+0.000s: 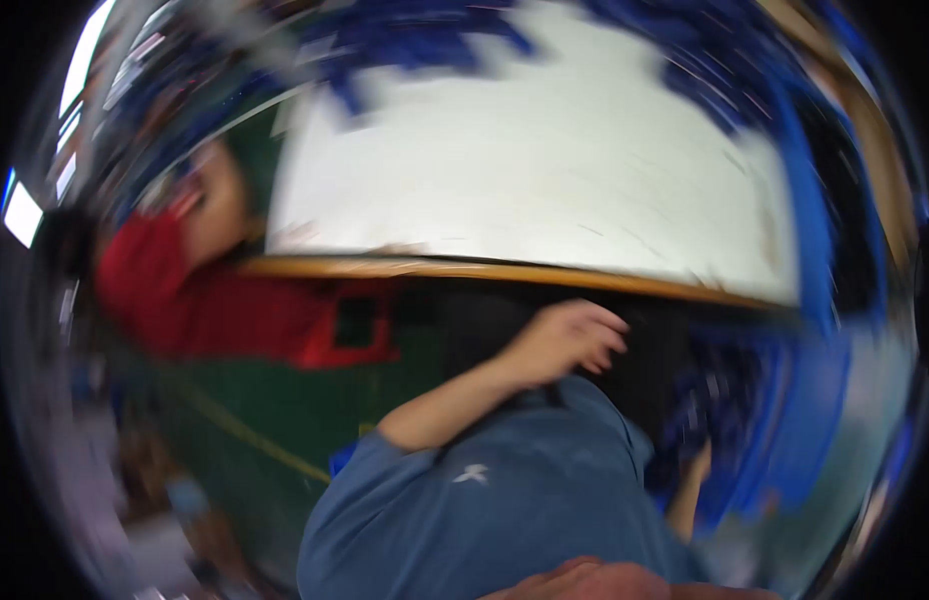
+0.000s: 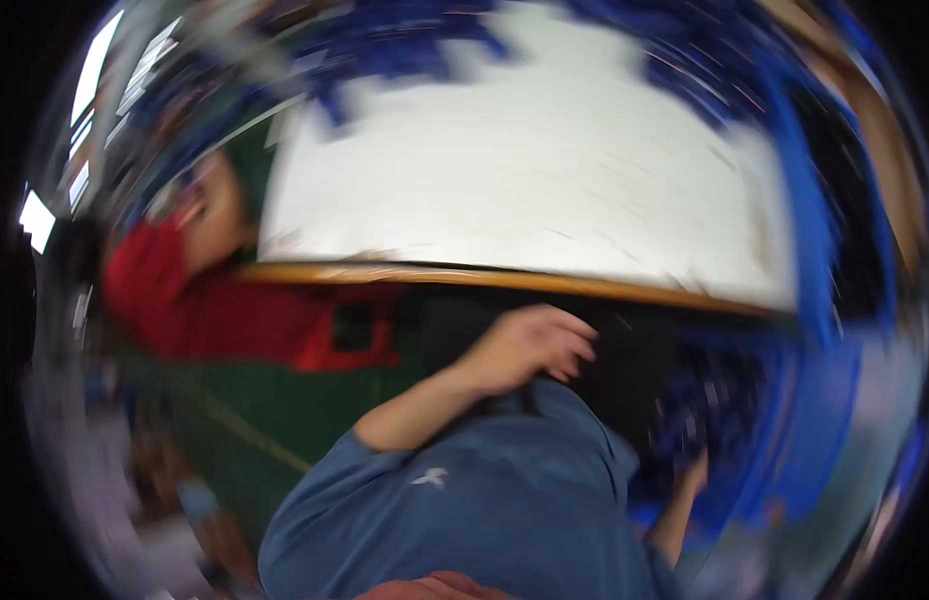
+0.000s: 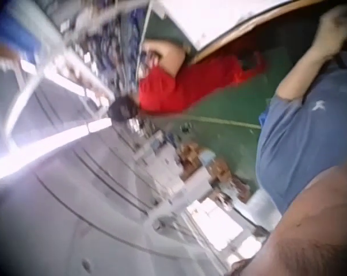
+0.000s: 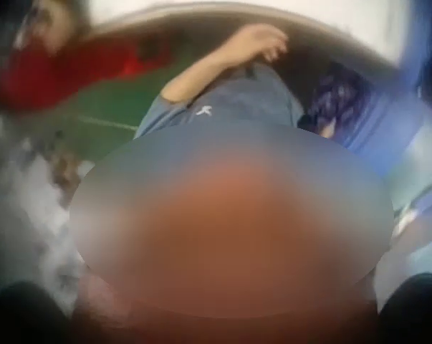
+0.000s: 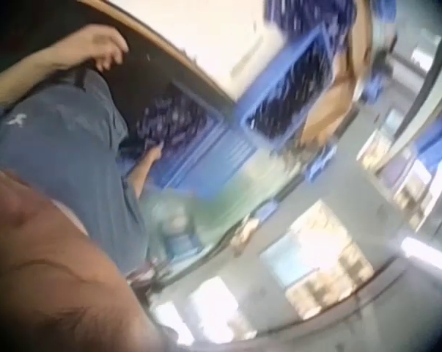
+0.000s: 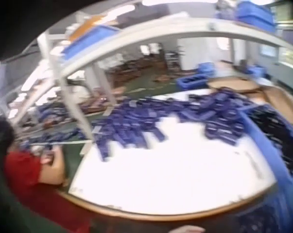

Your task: Manually assembling small blue portable hand fans by snapping components together.

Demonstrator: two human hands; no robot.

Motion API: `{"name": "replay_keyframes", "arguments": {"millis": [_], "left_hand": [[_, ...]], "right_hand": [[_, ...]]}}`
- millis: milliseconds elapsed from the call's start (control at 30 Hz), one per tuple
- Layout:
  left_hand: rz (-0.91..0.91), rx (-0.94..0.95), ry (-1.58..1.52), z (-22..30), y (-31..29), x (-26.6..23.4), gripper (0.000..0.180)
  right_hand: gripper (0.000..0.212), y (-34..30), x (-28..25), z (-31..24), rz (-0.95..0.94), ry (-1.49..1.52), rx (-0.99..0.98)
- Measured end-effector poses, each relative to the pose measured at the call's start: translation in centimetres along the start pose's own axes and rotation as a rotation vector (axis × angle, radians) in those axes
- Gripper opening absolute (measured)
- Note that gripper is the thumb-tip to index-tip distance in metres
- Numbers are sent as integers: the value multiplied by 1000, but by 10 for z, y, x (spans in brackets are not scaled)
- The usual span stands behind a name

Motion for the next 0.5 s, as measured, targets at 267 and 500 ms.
{"name": "replay_keyframes", "arguments": {"millis": [267,500], "left_hand": [[95,17,-33,-14,10,-20,32],[53,32,47,-12,12,-12,33]], "right_hand": [[52,-76,-3,-12,488,-256,-54],[60,-21,-98,47,686,-426,138]]}}
Point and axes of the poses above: each hand's wrist, its own y-axis towards the middle knuckle, its own x-axis out of the palm, z = x × y, the point moved 8 cm from there along y, towards the middle knuckle, and after that the axes turned 6 degrees about x, right-handed, at the moved point
